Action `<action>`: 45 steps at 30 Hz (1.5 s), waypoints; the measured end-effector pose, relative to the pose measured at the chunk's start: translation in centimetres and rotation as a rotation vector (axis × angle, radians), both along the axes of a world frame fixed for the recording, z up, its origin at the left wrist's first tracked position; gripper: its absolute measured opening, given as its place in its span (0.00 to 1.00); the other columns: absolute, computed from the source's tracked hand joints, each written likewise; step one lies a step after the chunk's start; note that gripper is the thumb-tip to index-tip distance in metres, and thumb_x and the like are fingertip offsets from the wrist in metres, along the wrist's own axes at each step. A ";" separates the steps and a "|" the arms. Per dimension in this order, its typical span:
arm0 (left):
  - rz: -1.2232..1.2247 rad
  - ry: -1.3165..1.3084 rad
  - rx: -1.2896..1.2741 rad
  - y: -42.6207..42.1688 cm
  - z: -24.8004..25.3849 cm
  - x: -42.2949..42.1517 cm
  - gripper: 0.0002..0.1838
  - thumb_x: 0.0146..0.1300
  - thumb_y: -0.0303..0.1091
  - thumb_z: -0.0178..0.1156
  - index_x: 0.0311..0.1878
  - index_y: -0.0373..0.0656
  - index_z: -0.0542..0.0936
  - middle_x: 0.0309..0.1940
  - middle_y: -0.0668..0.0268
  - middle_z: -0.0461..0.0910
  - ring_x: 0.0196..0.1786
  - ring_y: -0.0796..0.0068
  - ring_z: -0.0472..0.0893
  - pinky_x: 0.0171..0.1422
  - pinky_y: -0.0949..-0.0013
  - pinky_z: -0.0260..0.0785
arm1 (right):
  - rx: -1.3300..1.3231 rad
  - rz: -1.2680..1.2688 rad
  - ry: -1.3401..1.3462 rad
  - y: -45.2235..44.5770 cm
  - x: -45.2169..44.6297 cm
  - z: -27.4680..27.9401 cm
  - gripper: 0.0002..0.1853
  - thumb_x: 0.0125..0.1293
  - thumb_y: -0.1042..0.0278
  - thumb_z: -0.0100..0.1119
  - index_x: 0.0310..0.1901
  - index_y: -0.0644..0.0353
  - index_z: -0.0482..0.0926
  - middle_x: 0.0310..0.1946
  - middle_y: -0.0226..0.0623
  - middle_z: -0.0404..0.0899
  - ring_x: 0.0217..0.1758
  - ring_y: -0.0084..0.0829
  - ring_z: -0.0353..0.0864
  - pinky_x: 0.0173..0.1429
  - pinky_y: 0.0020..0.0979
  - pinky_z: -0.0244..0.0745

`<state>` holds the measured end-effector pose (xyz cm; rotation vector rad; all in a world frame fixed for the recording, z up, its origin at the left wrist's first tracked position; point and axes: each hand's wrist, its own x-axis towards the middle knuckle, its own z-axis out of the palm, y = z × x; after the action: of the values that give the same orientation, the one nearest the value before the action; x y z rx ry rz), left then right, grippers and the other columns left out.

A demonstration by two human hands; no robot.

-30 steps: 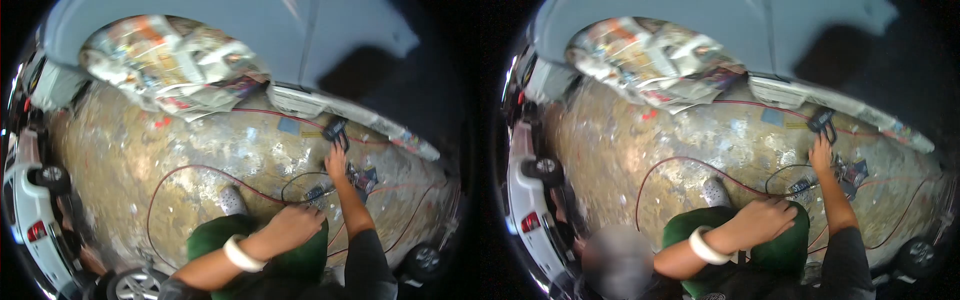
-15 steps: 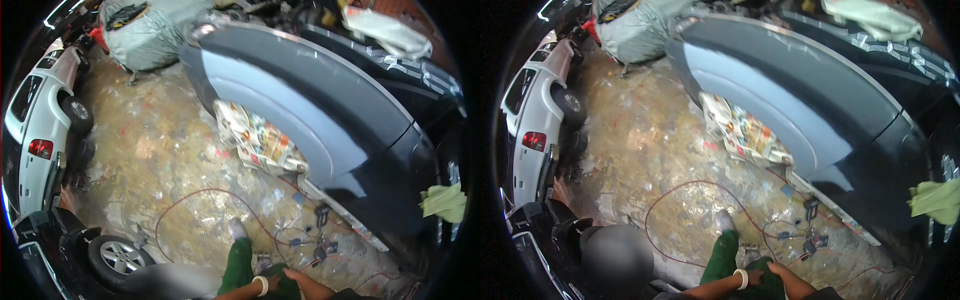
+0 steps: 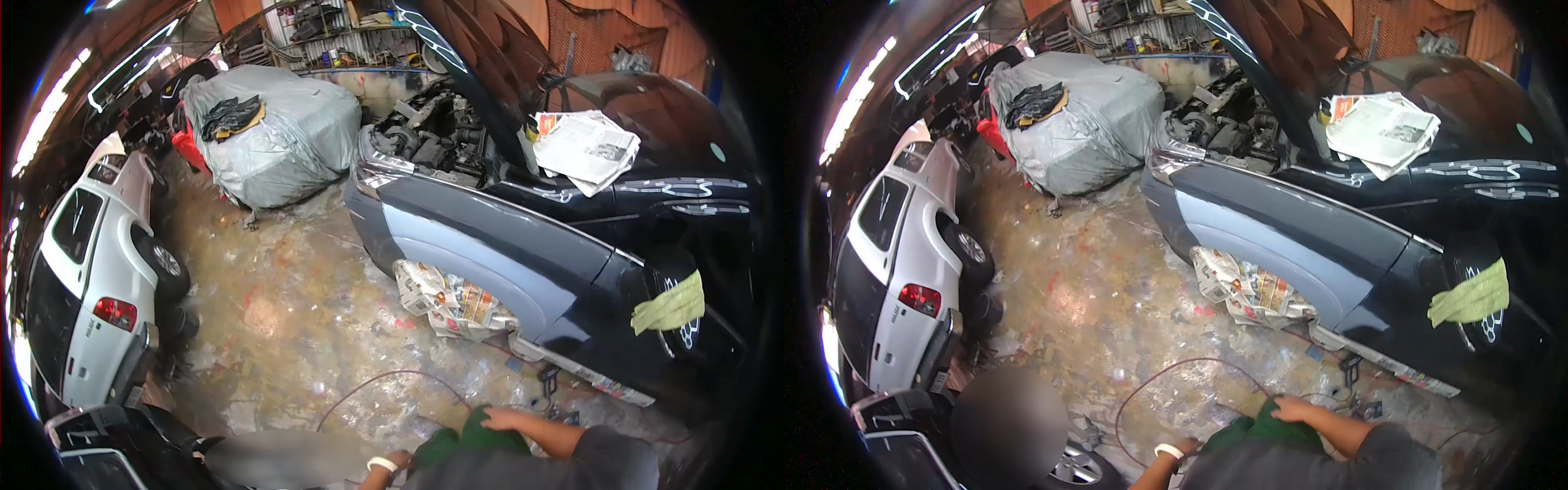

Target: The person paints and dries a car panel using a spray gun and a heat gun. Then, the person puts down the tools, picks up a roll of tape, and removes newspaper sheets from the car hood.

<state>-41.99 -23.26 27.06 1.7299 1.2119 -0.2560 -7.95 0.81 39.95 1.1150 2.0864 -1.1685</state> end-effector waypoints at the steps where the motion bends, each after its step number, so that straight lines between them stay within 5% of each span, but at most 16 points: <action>1: 0.363 0.018 0.020 1.2 0.4 -1.7 0.24 0.71 0.50 0.51 0.63 0.47 0.79 0.54 0.50 0.82 0.58 0.48 0.81 0.64 0.51 0.72 | -0.017 0.022 0.193 0.8 -2.3 -2.6 0.38 0.68 0.39 0.57 0.67 0.65 0.71 0.64 0.61 0.75 0.67 0.56 0.74 0.70 0.47 0.69; 2: 0.729 0.041 0.046 2.6 0.8 -3.3 0.22 0.73 0.48 0.51 0.60 0.45 0.80 0.51 0.50 0.83 0.55 0.49 0.82 0.62 0.53 0.73 | -0.066 0.020 0.271 1.0 -5.5 0.6 0.40 0.68 0.36 0.57 0.68 0.65 0.70 0.64 0.60 0.74 0.68 0.56 0.74 0.71 0.46 0.69; 3: 0.830 0.042 0.103 5.6 2.2 -5.5 0.20 0.74 0.47 0.53 0.55 0.41 0.81 0.46 0.56 0.85 0.49 0.57 0.83 0.57 0.57 0.75 | -0.112 0.018 0.351 1.8 -10.0 5.8 0.43 0.67 0.32 0.57 0.69 0.66 0.69 0.65 0.60 0.74 0.69 0.56 0.73 0.72 0.45 0.68; 5: 1.579 -0.825 0.132 13.3 15.8 -6.1 0.18 0.72 0.48 0.60 0.53 0.45 0.81 0.47 0.64 0.85 0.49 0.71 0.82 0.55 0.65 0.74 | -0.218 0.023 0.500 1.0 -16.4 10.3 0.48 0.67 0.30 0.59 0.71 0.69 0.65 0.68 0.58 0.71 0.70 0.50 0.73 0.73 0.41 0.67; 7: 1.767 -1.293 0.362 19.7 27.5 -5.5 0.17 0.74 0.47 0.60 0.54 0.44 0.78 0.48 0.65 0.82 0.50 0.69 0.82 0.57 0.63 0.75 | -0.330 -0.044 0.703 -0.1 -21.3 14.0 0.47 0.67 0.35 0.64 0.72 0.70 0.62 0.68 0.54 0.71 0.71 0.44 0.73 0.73 0.40 0.67; 9: 1.753 -1.634 0.448 24.2 35.5 -5.3 0.16 0.75 0.46 0.58 0.54 0.43 0.78 0.50 0.63 0.83 0.51 0.67 0.82 0.59 0.61 0.75 | -0.703 -0.182 1.018 -0.2 -24.9 20.4 0.45 0.67 0.44 0.68 0.73 0.70 0.60 0.68 0.50 0.71 0.73 0.39 0.69 0.75 0.38 0.65; 12: 1.377 -1.987 0.327 28.6 41.9 -5.2 0.15 0.75 0.44 0.56 0.55 0.43 0.79 0.53 0.61 0.83 0.52 0.64 0.83 0.57 0.60 0.77 | -0.569 -0.239 1.276 0.9 -27.5 24.8 0.43 0.69 0.49 0.68 0.73 0.69 0.59 0.68 0.47 0.69 0.75 0.36 0.65 0.77 0.38 0.60; 18: 1.021 -2.158 0.144 34.9 48.1 -0.5 0.16 0.77 0.42 0.53 0.55 0.42 0.80 0.54 0.58 0.83 0.54 0.64 0.83 0.56 0.61 0.77 | -0.372 -0.361 1.606 6.1 -25.4 26.2 0.57 0.59 0.42 0.76 0.76 0.69 0.52 0.73 0.45 0.60 0.78 0.37 0.57 0.78 0.40 0.57; 22: 0.985 -2.129 -0.033 40.4 47.7 1.9 0.16 0.76 0.43 0.52 0.55 0.42 0.79 0.52 0.57 0.83 0.52 0.64 0.82 0.55 0.61 0.76 | -0.424 -0.628 1.645 10.0 -21.3 28.6 0.59 0.60 0.38 0.73 0.77 0.69 0.47 0.73 0.47 0.57 0.79 0.38 0.55 0.78 0.40 0.57; 27: 1.018 -1.830 -0.060 45.5 47.6 6.1 0.11 0.74 0.28 0.56 0.56 0.39 0.78 0.51 0.57 0.83 0.46 0.67 0.84 0.49 0.67 0.80 | -0.391 -0.817 1.677 15.8 -18.9 30.0 0.58 0.65 0.34 0.65 0.77 0.70 0.44 0.74 0.47 0.55 0.79 0.37 0.54 0.78 0.38 0.57; 30: 0.943 -1.555 0.105 47.5 48.5 7.1 0.12 0.73 0.27 0.57 0.57 0.37 0.78 0.53 0.54 0.83 0.49 0.65 0.84 0.53 0.64 0.81 | -0.524 -0.877 1.752 18.3 -17.8 31.1 0.57 0.66 0.36 0.65 0.78 0.69 0.44 0.73 0.46 0.57 0.78 0.36 0.56 0.77 0.38 0.59; 34: 0.572 -1.221 0.389 47.9 48.0 8.9 0.18 0.72 0.24 0.55 0.63 0.33 0.77 0.55 0.49 0.81 0.59 0.59 0.81 0.64 0.59 0.75 | -0.194 -1.045 1.615 21.0 -14.7 31.2 0.46 0.65 0.45 0.69 0.73 0.67 0.57 0.70 0.45 0.62 0.72 0.33 0.66 0.74 0.36 0.64; 36: 0.233 -0.723 0.851 47.3 47.3 9.7 0.17 0.68 0.22 0.57 0.59 0.32 0.80 0.55 0.50 0.81 0.65 0.55 0.78 0.68 0.60 0.70 | -0.082 -1.114 1.623 22.7 -11.6 30.5 0.40 0.65 0.46 0.70 0.67 0.65 0.64 0.69 0.46 0.65 0.72 0.34 0.67 0.73 0.37 0.64; 40: 0.220 -0.870 0.764 48.6 44.8 10.7 0.15 0.64 0.18 0.59 0.54 0.33 0.82 0.53 0.50 0.82 0.60 0.53 0.80 0.64 0.60 0.71 | 0.406 -0.976 1.523 23.2 -4.6 30.4 0.32 0.63 0.44 0.72 0.54 0.62 0.72 0.66 0.49 0.68 0.71 0.38 0.69 0.74 0.39 0.64; 42: 0.132 -0.925 0.668 52.2 45.5 10.7 0.13 0.63 0.18 0.60 0.51 0.34 0.83 0.51 0.51 0.83 0.56 0.54 0.81 0.61 0.59 0.73 | 0.433 -1.071 1.485 21.5 -2.7 28.8 0.30 0.63 0.44 0.72 0.50 0.61 0.72 0.68 0.51 0.67 0.72 0.41 0.69 0.74 0.41 0.65; 45: 0.055 -0.959 0.923 60.5 49.1 15.4 0.07 0.65 0.21 0.58 0.44 0.34 0.82 0.45 0.55 0.84 0.50 0.60 0.82 0.56 0.62 0.74 | 0.348 -1.263 1.500 18.4 -0.8 25.2 0.28 0.64 0.45 0.72 0.46 0.61 0.71 0.70 0.54 0.65 0.71 0.44 0.72 0.74 0.42 0.67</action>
<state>-26.62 37.28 76.16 2.1235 0.6327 1.2175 -8.76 19.22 65.19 2.3213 2.4583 -3.0037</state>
